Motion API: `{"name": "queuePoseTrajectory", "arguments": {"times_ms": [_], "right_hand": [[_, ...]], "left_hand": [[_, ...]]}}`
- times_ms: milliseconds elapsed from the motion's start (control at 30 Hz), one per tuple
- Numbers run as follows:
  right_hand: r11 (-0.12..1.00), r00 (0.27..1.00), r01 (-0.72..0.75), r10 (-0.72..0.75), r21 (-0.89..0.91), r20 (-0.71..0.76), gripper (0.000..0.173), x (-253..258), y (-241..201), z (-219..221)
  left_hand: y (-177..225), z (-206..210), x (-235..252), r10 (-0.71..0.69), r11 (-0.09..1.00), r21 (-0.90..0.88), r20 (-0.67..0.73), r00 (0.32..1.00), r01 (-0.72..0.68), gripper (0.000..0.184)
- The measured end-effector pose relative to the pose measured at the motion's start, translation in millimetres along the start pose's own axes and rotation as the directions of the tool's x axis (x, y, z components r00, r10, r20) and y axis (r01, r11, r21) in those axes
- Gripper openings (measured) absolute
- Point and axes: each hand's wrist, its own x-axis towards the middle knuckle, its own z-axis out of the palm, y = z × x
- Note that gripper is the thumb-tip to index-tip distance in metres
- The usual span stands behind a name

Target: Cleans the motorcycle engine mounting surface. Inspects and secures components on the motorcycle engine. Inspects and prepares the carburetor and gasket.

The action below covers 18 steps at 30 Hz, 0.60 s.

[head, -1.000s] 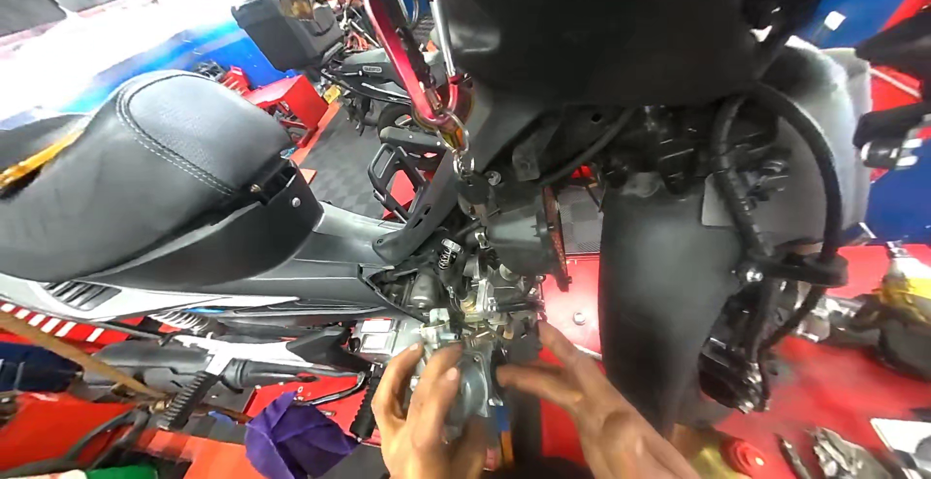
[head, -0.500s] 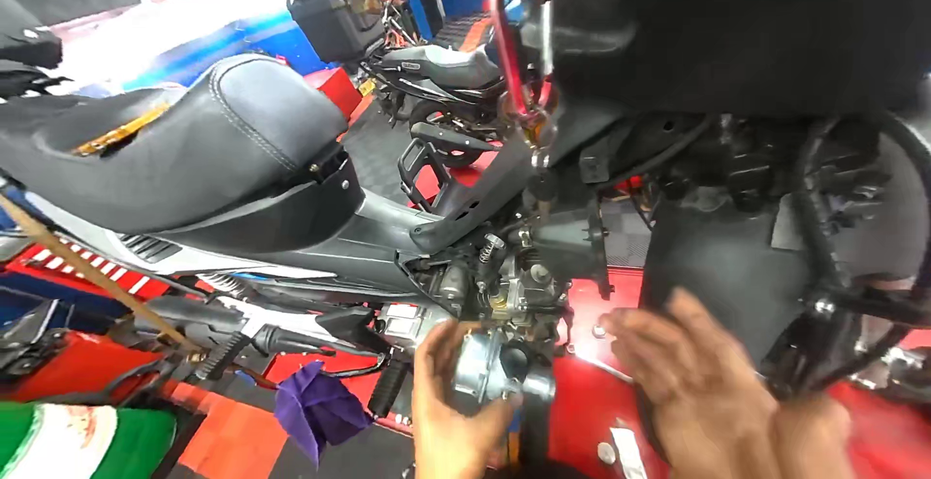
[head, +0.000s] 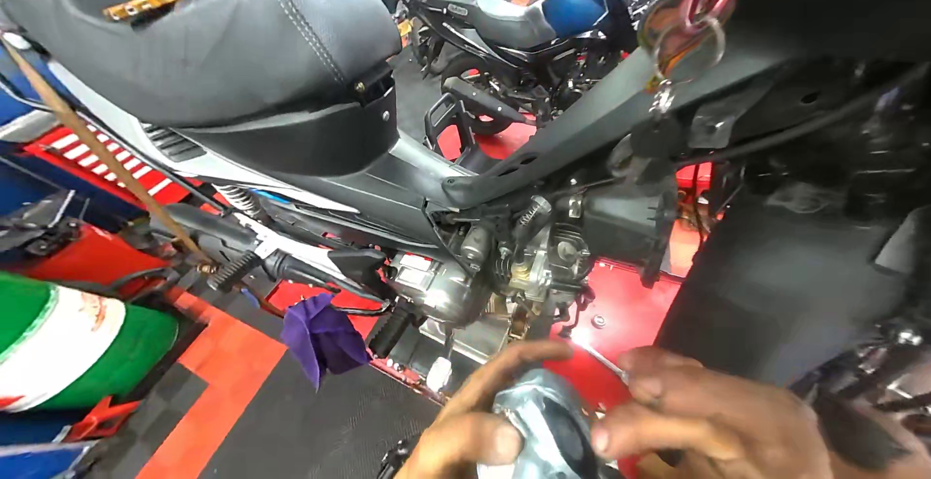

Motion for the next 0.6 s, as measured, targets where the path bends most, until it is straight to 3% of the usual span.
{"name": "queuePoseTrajectory", "arguments": {"times_ms": [333,600], "right_hand": [[0.998,0.998,0.055,-0.056,0.024,0.020,0.093,-1.2,4.7,8.5],[0.994,0.995,0.059,-0.051,-0.093,0.085,0.091,-5.1,2.8,8.1]], "left_hand": [[-8.5,1.8,-4.4,-0.018,0.996,-0.089,-0.026,0.999,0.015,0.071],[-6.1,2.6,-0.1,-0.036,0.995,-0.097,-0.012,0.999,0.035,0.070]]}}
